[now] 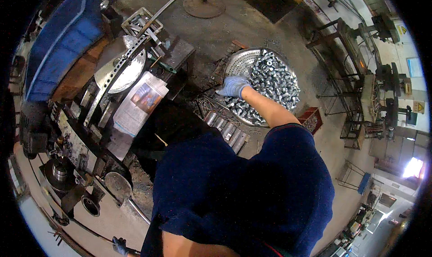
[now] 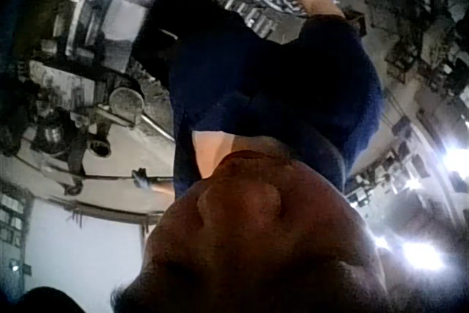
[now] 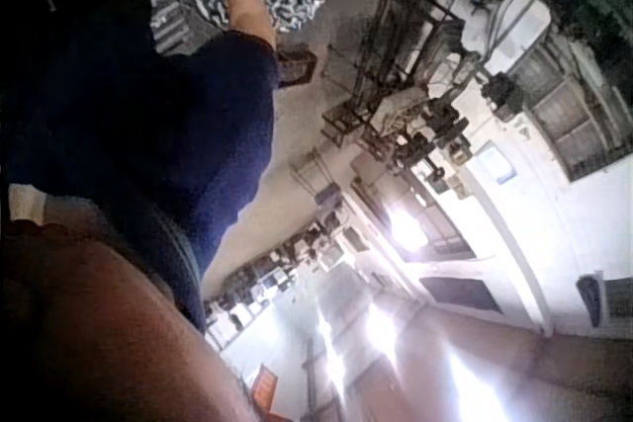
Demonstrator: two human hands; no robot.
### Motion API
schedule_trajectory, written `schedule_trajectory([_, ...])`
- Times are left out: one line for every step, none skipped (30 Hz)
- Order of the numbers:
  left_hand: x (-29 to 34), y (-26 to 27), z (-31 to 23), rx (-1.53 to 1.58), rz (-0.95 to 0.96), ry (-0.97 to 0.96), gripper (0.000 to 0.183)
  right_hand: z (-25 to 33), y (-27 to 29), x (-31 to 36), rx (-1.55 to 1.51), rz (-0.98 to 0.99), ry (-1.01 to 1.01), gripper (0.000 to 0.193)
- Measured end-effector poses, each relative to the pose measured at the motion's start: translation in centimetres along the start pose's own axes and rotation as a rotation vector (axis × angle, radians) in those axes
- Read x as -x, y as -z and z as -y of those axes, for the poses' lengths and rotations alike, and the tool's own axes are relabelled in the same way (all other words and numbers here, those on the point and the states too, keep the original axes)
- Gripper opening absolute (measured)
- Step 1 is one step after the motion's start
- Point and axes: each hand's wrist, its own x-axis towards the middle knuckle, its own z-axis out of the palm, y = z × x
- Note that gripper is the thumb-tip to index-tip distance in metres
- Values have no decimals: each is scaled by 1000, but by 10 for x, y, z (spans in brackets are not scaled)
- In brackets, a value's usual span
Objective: The person operates a lathe by pulling levers, placing metal components into the machine, and then moving the finished parts into a metal basket.
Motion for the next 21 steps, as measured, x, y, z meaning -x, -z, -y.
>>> schedule_trajectory([0,2,3,1,3,1,35,1,0,1,28,-15,5,69])
schedule_trajectory([-3,4,6,5,14,1,35,2,-1,1,56,-30,11,69])
schedule_trajectory([-5,8,8,10,22,2,35,3,-2,1,85,-45,17,69])
schedule_trajectory([-2,2,6,18,38,3,35,0,-4,0,67,-93,41,69])
schedule_trajectory([2,0,3,4,48,7,34,-3,-4,-1,36,-95,43,68])
schedule_trajectory([5,-2,-2,-10,58,11,34,-6,-4,-1,4,-97,44,67])
schedule_trajectory([12,-3,-11,-23,63,15,34,-9,-2,-2,-28,-99,50,67])
schedule_trajectory([12,-5,-13,-26,61,-14,33,-14,0,0,-13,-166,46,62])
schedule_trajectory([11,-6,-15,-29,59,-43,33,-19,4,3,-112,-243,74,59])
schedule_trajectory([12,-8,-14,-28,57,-68,32,-21,16,11,-208,-320,105,56])
schedule_trajectory([13,-10,-15,-11,40,-77,32,-21,23,15,-304,-397,137,54])
schedule_trajectory([12,-11,-16,7,21,-87,31,-19,22,15,-575,-486,233,38])
schedule_trajectory([12,-12,-14,27,0,-92,31,-7,38,28,-598,-590,335,34])
schedule_trajectory([4,-5,-5,95,35,-67,30,13,63,50,-620,-692,446,30])
schedule_trajectory([-13,0,8,61,32,-89,29,31,80,61,-640,-786,566,26])
schedule_trajectory([-35,9,32,27,17,-106,28,41,84,53,-638,-770,602,22])
schedule_trajectory([-36,11,40,-3,5,-122,27,59,94,54,-804,-701,703,22])
schedule_trajectory([-38,12,49,-35,-23,-103,28,73,98,45,-692,-739,740,23])
schedule_trajectory([-25,7,65,-42,-70,-53,29,97,107,35,-556,-776,814,24])
schedule_trajectory([-38,18,77,-20,20,-164,28,118,113,35,-538,-760,885,25])
schedule_trajectory([-31,-4,48,-30,-35,-119,36,140,121,40,-509,-755,956,26])
